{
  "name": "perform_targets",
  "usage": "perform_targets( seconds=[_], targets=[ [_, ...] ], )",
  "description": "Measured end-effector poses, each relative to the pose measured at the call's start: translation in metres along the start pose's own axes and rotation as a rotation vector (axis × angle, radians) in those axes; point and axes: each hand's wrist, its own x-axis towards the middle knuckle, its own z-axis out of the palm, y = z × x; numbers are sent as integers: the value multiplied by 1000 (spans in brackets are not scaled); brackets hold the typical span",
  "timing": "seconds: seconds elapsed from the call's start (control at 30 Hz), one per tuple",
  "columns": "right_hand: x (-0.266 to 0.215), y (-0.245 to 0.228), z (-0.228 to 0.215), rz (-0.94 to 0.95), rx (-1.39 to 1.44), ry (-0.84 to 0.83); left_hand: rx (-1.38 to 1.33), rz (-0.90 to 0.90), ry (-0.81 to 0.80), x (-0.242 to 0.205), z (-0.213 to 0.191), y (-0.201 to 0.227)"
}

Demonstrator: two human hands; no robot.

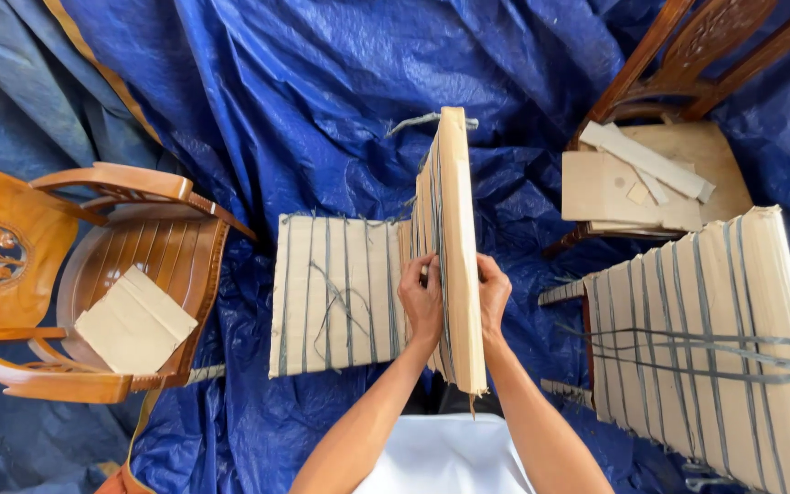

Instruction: Bundling and tying furniture components using straps.

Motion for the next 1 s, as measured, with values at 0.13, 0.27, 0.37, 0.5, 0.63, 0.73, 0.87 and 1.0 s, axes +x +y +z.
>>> perform_targets(
  seconds=[0.13,0.27,0.37,0.5,0.63,0.73,0.87,1.0],
  targets=[
    [-19,-6,-11,-36,-88,-4,-144,-159,-25,-16,-6,8],
    [-41,-1,-19,-67,-66,-31,-94,-131,0,-31,-20,11],
    [-56,4,-27,-104,-99,-20,-94,-162,9,-43,-23,9],
    [-75,-3,-34,-139,-138,-22,-35,-60,63,-59,-33,12],
    [-89,-10,-42,-207,-166,-27,52,-86,94,-74,-37,14],
    [-101,-9,-49,-218,-190,-40,118,58,104,-83,-43,21],
    [-110,-3,-54,-237,-186,-44,124,1,92,-103,-52,24],
    [-119,-6,-56,-242,-219,-45,146,-13,78,-118,-61,24]
  ],
)
